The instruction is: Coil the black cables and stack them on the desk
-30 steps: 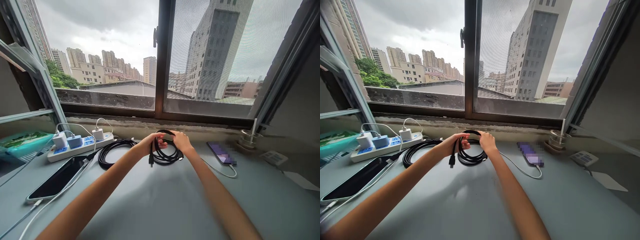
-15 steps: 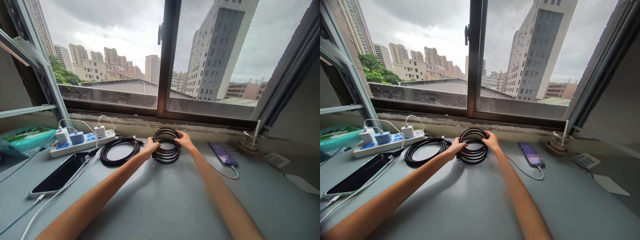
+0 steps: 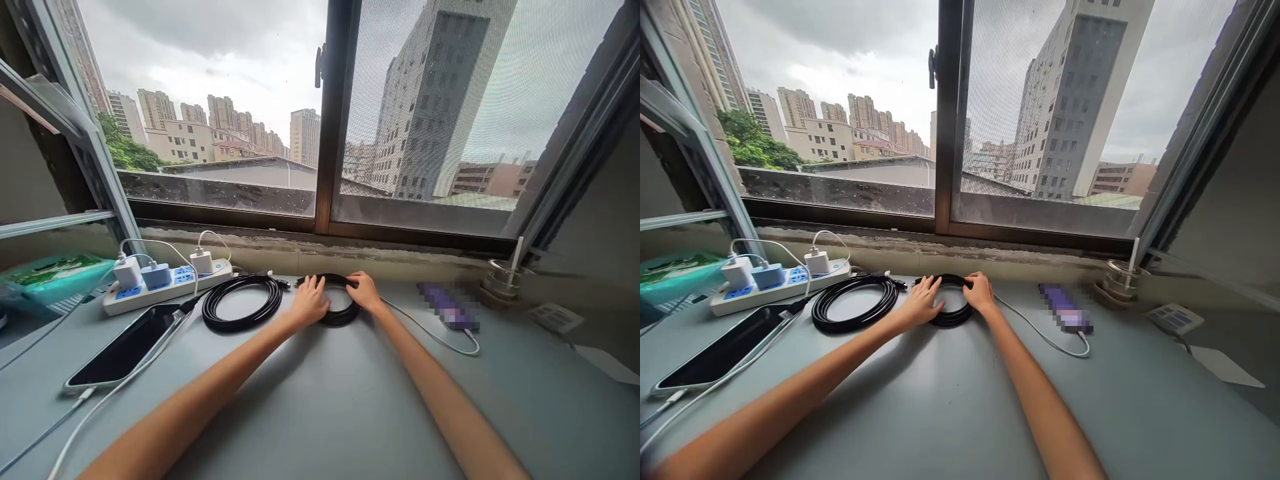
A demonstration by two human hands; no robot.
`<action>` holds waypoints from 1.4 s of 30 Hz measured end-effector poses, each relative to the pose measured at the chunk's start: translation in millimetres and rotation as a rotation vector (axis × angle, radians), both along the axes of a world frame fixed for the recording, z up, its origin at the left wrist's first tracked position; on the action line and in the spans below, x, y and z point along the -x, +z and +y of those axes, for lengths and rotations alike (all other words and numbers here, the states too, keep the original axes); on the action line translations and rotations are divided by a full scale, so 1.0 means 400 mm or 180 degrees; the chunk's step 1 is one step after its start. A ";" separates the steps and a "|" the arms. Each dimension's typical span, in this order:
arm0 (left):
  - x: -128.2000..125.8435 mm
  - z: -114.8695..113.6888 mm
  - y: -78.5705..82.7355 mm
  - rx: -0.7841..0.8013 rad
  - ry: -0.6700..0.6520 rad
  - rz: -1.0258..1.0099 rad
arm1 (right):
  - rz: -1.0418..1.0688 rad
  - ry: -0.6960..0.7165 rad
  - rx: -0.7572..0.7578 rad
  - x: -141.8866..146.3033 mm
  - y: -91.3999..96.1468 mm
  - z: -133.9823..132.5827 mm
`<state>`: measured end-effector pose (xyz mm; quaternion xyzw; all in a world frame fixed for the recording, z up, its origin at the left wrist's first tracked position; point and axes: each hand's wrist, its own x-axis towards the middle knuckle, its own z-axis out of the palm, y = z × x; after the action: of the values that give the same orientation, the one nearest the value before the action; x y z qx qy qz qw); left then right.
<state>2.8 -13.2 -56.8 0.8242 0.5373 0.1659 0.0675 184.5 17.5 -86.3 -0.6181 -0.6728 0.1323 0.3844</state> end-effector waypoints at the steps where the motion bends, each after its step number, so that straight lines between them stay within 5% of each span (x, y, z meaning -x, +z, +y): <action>1: 0.005 0.006 -0.004 0.0016 -0.0062 0.0131 | 0.0060 0.0000 -0.0035 0.000 -0.008 0.005; 12: 0.021 0.029 -0.008 -0.0286 -0.0082 0.0604 | 0.0919 -0.0287 -0.0424 -0.037 -0.069 0.031; 18: 0.062 0.037 0.076 -0.0506 0.0648 0.0628 | 0.1505 -0.0686 -0.0402 -0.056 -0.079 0.037; 24: 0.144 0.054 0.132 0.0267 0.1520 0.0926 | 0.1770 -0.0734 -0.0409 -0.051 -0.085 0.037; 31: 0.157 0.065 0.146 0.0501 0.1614 0.0828 | 0.1779 -0.0665 -0.0586 -0.040 -0.083 0.040; 42: 0.222 0.058 0.263 -0.0156 0.1737 0.0078 | 0.1483 -0.0655 -0.0399 -0.037 -0.072 0.027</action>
<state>-86.1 9.8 48.5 0.6523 0.7360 0.1809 -0.0062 199.3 28.5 -115.1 -0.6111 -0.5066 0.1893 0.5780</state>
